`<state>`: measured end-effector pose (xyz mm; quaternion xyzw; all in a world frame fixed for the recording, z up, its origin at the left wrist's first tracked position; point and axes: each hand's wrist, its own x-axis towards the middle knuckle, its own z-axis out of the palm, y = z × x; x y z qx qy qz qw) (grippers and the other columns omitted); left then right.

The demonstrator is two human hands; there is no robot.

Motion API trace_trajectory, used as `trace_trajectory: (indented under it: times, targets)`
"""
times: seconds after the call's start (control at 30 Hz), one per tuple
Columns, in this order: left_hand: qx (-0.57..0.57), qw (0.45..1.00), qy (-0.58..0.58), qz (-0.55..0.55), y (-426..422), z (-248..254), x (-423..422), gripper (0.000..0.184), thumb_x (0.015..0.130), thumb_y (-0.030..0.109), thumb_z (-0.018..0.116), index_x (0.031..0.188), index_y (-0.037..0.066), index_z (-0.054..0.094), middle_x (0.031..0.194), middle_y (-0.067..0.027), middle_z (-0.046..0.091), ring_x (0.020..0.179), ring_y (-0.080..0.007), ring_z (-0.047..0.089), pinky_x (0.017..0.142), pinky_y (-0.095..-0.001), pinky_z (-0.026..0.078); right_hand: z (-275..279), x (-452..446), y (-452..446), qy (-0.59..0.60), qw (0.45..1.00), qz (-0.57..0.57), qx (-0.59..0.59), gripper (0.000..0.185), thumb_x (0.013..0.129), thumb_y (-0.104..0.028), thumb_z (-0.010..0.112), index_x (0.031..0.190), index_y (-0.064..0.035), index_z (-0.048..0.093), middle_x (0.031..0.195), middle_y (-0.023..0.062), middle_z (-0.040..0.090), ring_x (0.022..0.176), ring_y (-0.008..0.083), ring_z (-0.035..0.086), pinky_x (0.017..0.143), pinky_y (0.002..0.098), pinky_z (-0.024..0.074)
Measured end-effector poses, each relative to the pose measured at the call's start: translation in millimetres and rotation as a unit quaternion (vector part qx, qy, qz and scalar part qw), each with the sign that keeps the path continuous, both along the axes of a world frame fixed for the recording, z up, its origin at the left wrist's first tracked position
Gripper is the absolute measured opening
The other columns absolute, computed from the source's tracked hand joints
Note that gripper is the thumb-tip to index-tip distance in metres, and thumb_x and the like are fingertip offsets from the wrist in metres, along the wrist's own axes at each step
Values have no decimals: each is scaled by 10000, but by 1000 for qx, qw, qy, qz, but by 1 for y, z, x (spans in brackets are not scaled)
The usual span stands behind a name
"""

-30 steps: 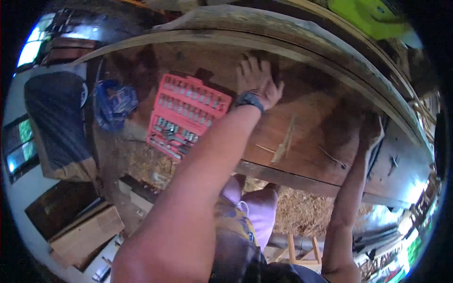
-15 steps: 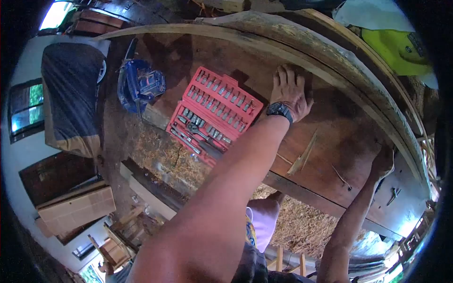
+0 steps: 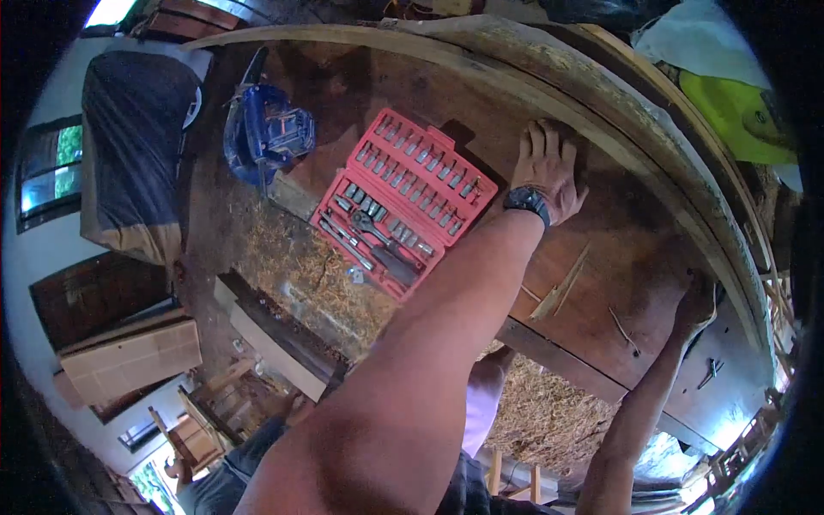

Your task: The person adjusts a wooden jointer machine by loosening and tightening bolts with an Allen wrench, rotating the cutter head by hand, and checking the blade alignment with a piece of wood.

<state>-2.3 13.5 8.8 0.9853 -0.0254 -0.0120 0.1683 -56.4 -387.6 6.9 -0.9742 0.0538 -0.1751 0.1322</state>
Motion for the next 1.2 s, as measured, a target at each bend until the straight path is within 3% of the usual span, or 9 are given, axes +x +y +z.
trace_trajectory:
  times: [0.13,0.23,0.33,0.43,0.53,0.83,0.97,1.03,1.2]
  targets:
    - [0,1000,-8,12,-1,-2,-1,765,809,505,671,1346,-12,501,1468,-321,344,1396,-504,283,1148,-581,246,-36,0,-38,-61,993,-12,100,206,941,-171,608,1031,-43,743,1036,145,739,947,273,717,808,341,559]
    - [9,999,-35,24,-2,-7,1,756,816,512,661,1346,-5,511,1464,-320,352,1391,-501,292,1152,-578,242,-45,5,-60,-106,983,80,-125,203,928,-156,614,1030,-28,735,1026,156,736,961,285,711,790,354,560]
    - [6,1000,-5,7,0,-3,-3,740,824,514,650,1341,0,520,1459,-327,359,1386,-502,299,1155,-580,237,-39,-1,-52,-55,989,13,134,202,930,-144,613,1061,-37,723,1021,148,735,958,272,704,795,365,557]
    - [-2,1000,-12,7,1,-3,-3,740,826,514,647,1346,2,518,1459,-332,358,1382,-500,305,1155,-581,237,-30,0,-35,-30,996,-87,22,193,933,-135,614,1064,-39,718,1025,139,729,952,270,693,812,374,554]
    - [-3,1000,-15,10,-1,-4,-1,742,823,516,648,1345,5,517,1461,-336,355,1379,-496,311,1155,-581,237,-21,3,-16,-127,984,99,-72,189,944,-145,608,1049,-37,721,1029,134,728,935,280,692,816,373,553]
    - [1,1000,-12,8,0,-2,-2,736,832,517,633,1340,-2,514,1451,-341,367,1370,-496,321,1160,-578,224,6,-3,1,-14,989,-18,148,211,960,-113,591,1086,11,706,1067,149,718,965,234,676,841,340,527]
    - [-3,999,-39,12,2,-3,-4,699,848,499,609,1331,0,523,1429,-335,395,1354,-501,336,1148,-577,240,41,-12,60,35,941,0,337,237,954,-122,607,1101,46,689,1056,118,708,989,201,651,848,334,518]
    - [-5,998,-66,19,-4,-8,-3,669,860,482,587,1322,1,531,1416,-334,407,1346,-503,343,1136,-578,257,19,-23,73,80,964,96,233,233,870,19,624,1089,44,700,1063,126,729,1020,214,670,897,353,537]
    - [-20,996,-84,20,0,-14,-2,625,878,450,544,1305,-7,540,1388,-329,428,1331,-505,355,1109,-585,289,16,-65,191,160,917,188,314,231,786,-38,681,1009,21,700,1000,143,725,875,274,665,831,398,519]
